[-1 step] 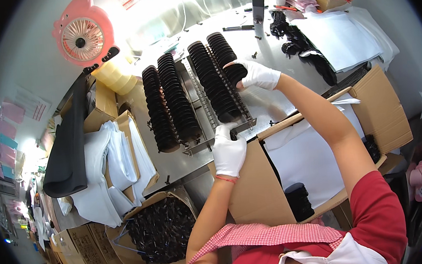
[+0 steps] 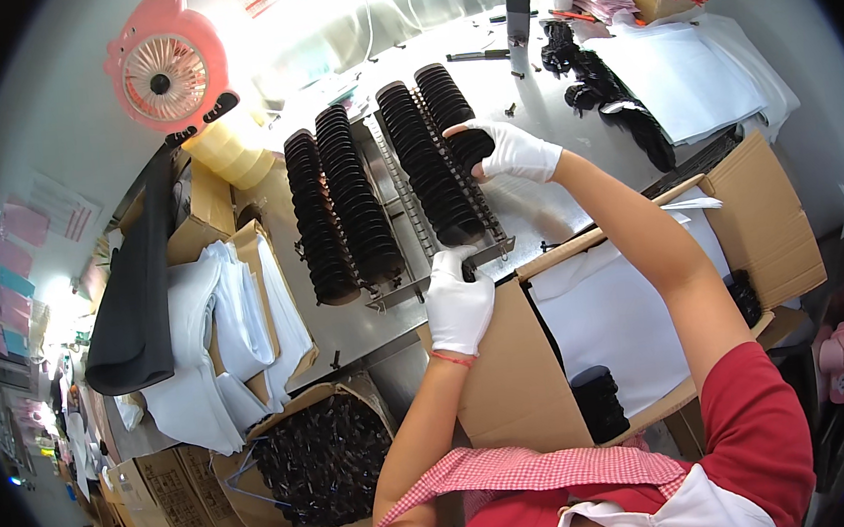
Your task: The person repeatedly picks up small black plastic components from a cardboard box and inserts them into slots on a metal rack. They carry the loaded rack to a storage area, return with an empty rack, and continue the assembly process.
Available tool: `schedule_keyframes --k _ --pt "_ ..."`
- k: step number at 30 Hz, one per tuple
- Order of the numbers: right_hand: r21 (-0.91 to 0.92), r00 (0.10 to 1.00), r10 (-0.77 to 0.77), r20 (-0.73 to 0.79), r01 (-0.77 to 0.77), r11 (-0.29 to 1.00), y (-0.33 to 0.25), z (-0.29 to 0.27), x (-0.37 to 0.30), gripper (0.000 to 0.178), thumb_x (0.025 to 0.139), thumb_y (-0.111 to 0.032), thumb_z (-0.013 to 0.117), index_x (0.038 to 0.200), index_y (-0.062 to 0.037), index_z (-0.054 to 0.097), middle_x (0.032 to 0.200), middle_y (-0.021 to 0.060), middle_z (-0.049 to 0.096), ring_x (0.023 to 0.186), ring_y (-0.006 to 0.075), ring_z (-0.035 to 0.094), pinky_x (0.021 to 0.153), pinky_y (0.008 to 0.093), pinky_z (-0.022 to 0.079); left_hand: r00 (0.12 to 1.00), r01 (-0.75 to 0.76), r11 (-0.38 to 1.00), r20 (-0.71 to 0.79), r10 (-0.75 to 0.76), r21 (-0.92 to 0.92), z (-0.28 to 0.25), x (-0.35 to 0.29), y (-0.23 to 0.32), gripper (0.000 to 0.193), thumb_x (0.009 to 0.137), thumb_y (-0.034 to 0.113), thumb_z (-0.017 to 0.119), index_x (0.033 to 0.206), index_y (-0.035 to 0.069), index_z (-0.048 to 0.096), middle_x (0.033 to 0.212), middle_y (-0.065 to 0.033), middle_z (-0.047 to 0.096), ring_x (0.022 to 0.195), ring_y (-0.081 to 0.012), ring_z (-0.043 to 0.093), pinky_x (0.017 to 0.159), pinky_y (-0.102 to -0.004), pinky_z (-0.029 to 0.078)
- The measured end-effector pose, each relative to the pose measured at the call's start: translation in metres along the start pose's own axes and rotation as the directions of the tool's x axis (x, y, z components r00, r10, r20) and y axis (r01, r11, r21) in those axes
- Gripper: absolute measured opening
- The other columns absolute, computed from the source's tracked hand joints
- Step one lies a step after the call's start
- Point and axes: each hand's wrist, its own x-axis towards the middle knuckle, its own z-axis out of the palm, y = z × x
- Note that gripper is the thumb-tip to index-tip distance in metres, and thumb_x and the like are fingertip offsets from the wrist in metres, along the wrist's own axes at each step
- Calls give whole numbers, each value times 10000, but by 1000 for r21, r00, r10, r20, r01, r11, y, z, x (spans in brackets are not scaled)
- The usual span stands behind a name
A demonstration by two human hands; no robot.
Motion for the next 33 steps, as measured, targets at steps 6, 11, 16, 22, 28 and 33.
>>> schedule_keyframes --k 6,11,16,22,28,33 --pt "-529 871 -426 -245 248 811 23 47 -14 598 836 91 606 1409 -48 507 1333 171 602 1205 283 605 1031 329 484 998 -57 998 17 57 -6 -6 -1 -7 296 730 -25 601 1019 4 660 974 -171 647 908 -336 648 843 -369 517" --pt "-836 697 -716 28 409 366 28 51 -3 447 928 65 484 1372 21 514 1338 194 596 1204 329 606 1023 359 489 999 -19 1000 38 20 -15 -6 2 -9 311 736 -5 596 1038 8 667 991 -172 651 922 -333 650 857 -370 516" --pt "-785 696 -718 -12 438 438 -7 16 -10 353 912 33 516 1236 -4 650 1209 156 680 1146 316 633 995 363 502 958 276 941 140 -252 -197 -11 2 5 348 823 56 605 1170 28 614 1054 -126 665 956 -266 659 864 -362 524" --pt "-595 869 -470 156 462 657 -52 98 -90 420 910 -309 660 1221 -27 646 1135 150 676 1050 351 632 942 415 497 810 386 -75 377 -449 -919 -20 -4 66 453 1008 411 562 1354 139 459 1271 -59 566 1151 -201 572 983 -416 499" --pt "-459 922 -316 -225 186 869 -37 54 -36 404 824 -220 763 1129 17 643 1048 160 670 981 278 654 908 405 505 755 441 9 366 -544 -897 -26 -4 39 97 963 140 639 1042 165 588 1011 -23 627 864 -125 603 642 -260 524" --pt "-220 901 -238 -364 165 961 27 -35 67 710 818 -133 763 1435 -16 431 1222 132 628 1044 200 632 981 337 506 919 394 843 163 -359 -367 -3 11 10 207 881 49 613 1088 33 613 773 -44 626 602 -89 564 589 -256 494"
